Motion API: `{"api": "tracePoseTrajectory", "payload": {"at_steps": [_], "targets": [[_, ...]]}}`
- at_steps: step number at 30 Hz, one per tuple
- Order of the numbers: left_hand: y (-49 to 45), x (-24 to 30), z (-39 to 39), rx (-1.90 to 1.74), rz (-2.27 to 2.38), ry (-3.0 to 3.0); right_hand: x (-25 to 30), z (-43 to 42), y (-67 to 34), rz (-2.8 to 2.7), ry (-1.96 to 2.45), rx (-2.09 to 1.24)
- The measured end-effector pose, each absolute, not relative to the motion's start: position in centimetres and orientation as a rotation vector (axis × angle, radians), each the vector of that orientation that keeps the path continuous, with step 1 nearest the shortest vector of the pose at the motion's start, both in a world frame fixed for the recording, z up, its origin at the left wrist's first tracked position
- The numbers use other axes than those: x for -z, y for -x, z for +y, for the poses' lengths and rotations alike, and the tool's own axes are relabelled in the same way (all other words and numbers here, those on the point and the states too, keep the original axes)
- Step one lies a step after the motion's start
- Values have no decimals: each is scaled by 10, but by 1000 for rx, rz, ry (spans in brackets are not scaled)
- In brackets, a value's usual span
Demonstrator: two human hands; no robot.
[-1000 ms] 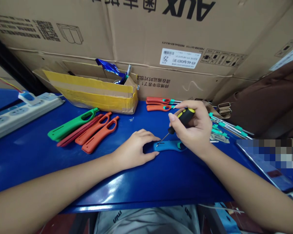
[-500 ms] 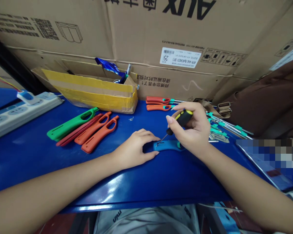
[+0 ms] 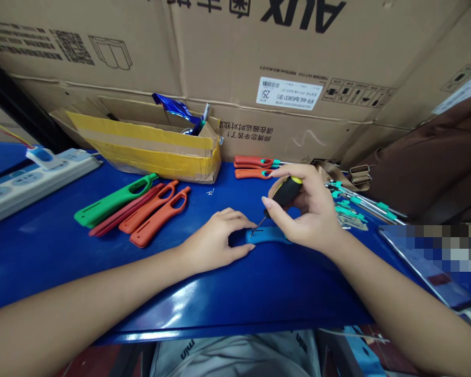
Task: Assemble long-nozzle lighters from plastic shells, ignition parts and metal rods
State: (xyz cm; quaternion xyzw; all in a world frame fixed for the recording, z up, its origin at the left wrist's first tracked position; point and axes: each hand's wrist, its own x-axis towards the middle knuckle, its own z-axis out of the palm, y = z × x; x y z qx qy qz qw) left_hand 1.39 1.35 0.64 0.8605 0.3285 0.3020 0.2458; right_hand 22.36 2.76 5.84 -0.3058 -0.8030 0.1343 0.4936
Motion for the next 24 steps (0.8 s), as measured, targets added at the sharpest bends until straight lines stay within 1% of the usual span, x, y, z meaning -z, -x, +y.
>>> {"api": "tracePoseTrajectory", "payload": {"at_steps": [4, 6, 10, 12, 16, 18, 19, 22, 24], "targets": [[-14, -5, 14, -827, 894, -2362, -61, 26, -226, -2012, 729, -162], [-14, -5, 14, -822, 894, -2363, -63, 25, -227, -2025, 723, -152], [-14, -5, 14, -818, 909, -2355, -68, 24, -231, -2088, 707, -439], [-14, -6, 14, -816, 909, -2357, -68, 25, -232, -2103, 689, -486], [-14, -5, 13, -817, 907, -2359, -66, 28, -232, -2072, 712, -212], [-14, -5, 14, -821, 903, -2357, -66, 29, -233, -2071, 710, -131], [-14, -5, 14, -823, 900, -2357, -66, 28, -233, -2079, 708, -157], [-14, -5, 14, -816, 899, -2358, -69, 27, -234, -2117, 697, -441], [-14, -5, 14, -813, 903, -2359, -70, 27, -235, -2126, 687, -548]]}}
